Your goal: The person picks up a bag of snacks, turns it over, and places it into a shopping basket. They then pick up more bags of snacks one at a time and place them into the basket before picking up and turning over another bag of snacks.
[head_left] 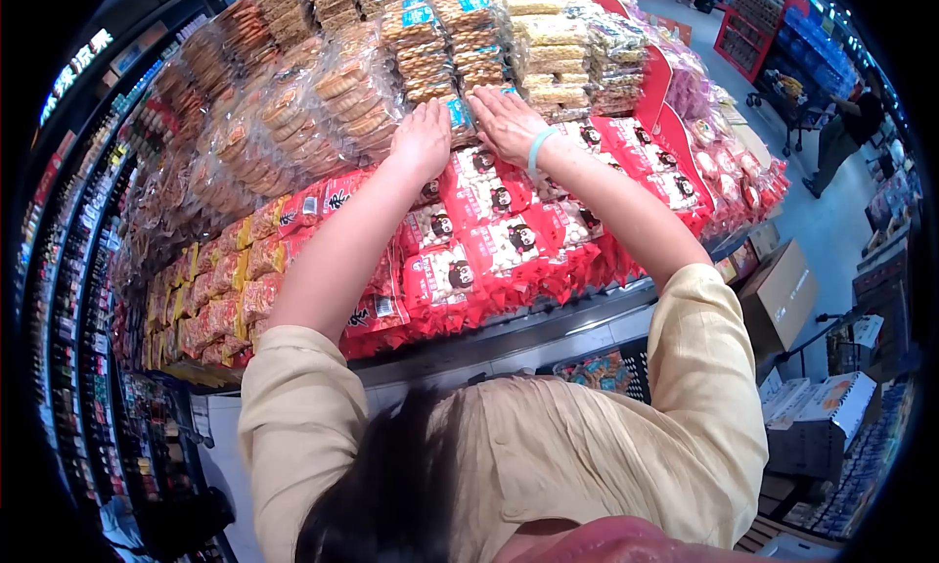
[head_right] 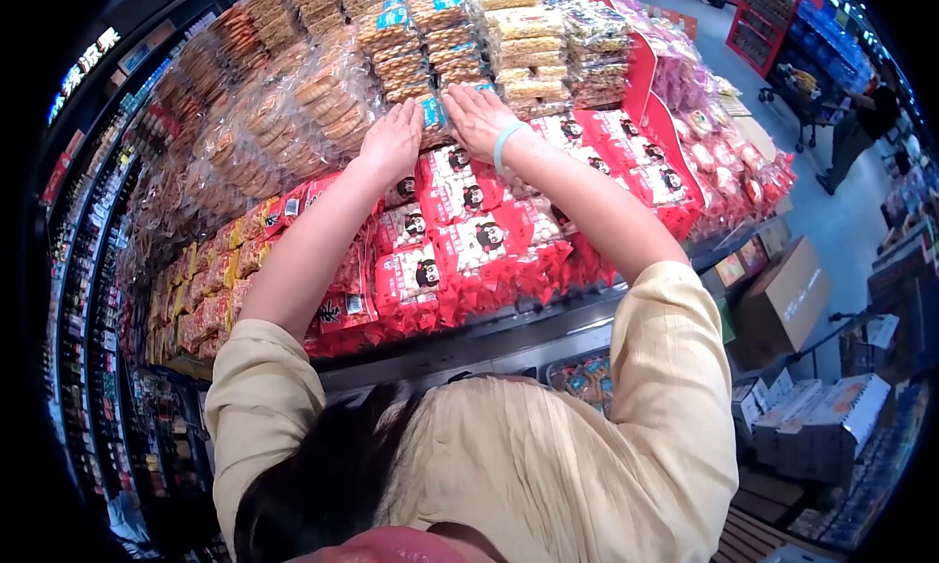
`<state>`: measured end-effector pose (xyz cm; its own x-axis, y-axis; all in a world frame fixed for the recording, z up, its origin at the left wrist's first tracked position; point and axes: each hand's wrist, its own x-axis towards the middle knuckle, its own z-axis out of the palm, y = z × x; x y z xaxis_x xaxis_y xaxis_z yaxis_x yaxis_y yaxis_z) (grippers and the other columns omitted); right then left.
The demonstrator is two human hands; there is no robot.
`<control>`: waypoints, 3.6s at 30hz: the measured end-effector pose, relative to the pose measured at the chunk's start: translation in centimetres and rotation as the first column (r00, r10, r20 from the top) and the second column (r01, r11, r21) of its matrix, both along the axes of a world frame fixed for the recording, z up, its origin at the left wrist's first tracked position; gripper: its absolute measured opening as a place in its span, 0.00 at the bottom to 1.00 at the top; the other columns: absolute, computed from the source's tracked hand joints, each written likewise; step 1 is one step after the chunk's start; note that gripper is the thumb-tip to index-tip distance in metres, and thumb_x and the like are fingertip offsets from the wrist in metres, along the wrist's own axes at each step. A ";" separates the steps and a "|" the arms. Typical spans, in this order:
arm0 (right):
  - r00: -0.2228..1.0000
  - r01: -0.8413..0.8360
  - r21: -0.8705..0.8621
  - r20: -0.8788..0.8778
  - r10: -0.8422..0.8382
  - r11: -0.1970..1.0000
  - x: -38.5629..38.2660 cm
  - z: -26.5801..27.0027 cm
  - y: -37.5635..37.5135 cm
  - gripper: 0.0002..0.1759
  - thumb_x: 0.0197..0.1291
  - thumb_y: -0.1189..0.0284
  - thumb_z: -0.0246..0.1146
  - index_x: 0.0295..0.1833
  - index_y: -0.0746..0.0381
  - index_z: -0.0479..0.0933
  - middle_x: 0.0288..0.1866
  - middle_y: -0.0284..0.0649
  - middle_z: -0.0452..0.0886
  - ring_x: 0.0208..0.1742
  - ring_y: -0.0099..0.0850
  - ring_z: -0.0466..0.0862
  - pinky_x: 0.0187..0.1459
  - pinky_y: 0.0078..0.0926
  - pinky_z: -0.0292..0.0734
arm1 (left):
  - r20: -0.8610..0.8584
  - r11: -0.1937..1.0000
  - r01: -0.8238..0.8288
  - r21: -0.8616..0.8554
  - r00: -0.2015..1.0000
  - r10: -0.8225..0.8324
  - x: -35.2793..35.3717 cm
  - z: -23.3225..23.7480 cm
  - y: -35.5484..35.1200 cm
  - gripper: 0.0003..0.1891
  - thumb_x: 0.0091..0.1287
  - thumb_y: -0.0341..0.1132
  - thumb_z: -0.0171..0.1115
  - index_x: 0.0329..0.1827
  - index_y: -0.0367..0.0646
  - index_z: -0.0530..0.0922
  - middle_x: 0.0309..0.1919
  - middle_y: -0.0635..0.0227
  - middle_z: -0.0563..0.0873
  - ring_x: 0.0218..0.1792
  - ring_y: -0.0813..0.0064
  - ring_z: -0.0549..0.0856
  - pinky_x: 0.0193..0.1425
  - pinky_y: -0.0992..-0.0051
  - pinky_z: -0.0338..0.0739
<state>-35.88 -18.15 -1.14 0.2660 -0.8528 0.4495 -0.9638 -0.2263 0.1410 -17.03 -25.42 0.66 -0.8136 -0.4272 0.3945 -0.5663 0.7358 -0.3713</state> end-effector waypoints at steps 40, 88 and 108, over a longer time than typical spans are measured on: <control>0.977 -0.191 -0.132 0.066 0.201 0.973 -1.8 2.2 3.3 0.23 0.65 0.65 0.60 0.62 0.66 0.70 0.64 0.49 0.73 0.66 0.46 0.73 0.67 0.40 0.69 | 0.048 0.994 0.025 0.106 0.998 -0.030 1.6 4.8 4.9 0.24 0.66 0.35 0.57 0.62 0.29 0.70 0.56 0.49 0.79 0.59 0.54 0.79 0.65 0.59 0.72; -0.527 0.004 0.191 0.835 -0.160 0.982 19.6 -16.3 40.8 0.10 0.68 0.71 0.63 0.49 0.67 0.76 0.38 0.37 0.82 0.38 0.20 0.82 0.41 0.20 0.79 | -0.017 -0.103 -0.002 0.995 0.983 -0.182 9.7 -16.2 32.7 0.09 0.69 0.30 0.63 0.38 0.30 0.84 0.24 0.62 0.89 0.26 0.79 0.87 0.30 0.77 0.79; -0.434 0.282 0.935 0.326 -0.840 0.216 1.5 -48.2 56.8 0.17 0.59 0.58 0.62 0.42 0.61 0.83 0.45 0.54 0.85 0.49 0.50 0.84 0.53 0.45 0.78 | 0.323 0.025 -0.360 0.933 0.801 -0.504 -1.0 -27.9 41.7 0.20 0.69 0.38 0.62 0.59 0.35 0.79 0.46 0.52 0.88 0.47 0.63 0.89 0.50 0.70 0.82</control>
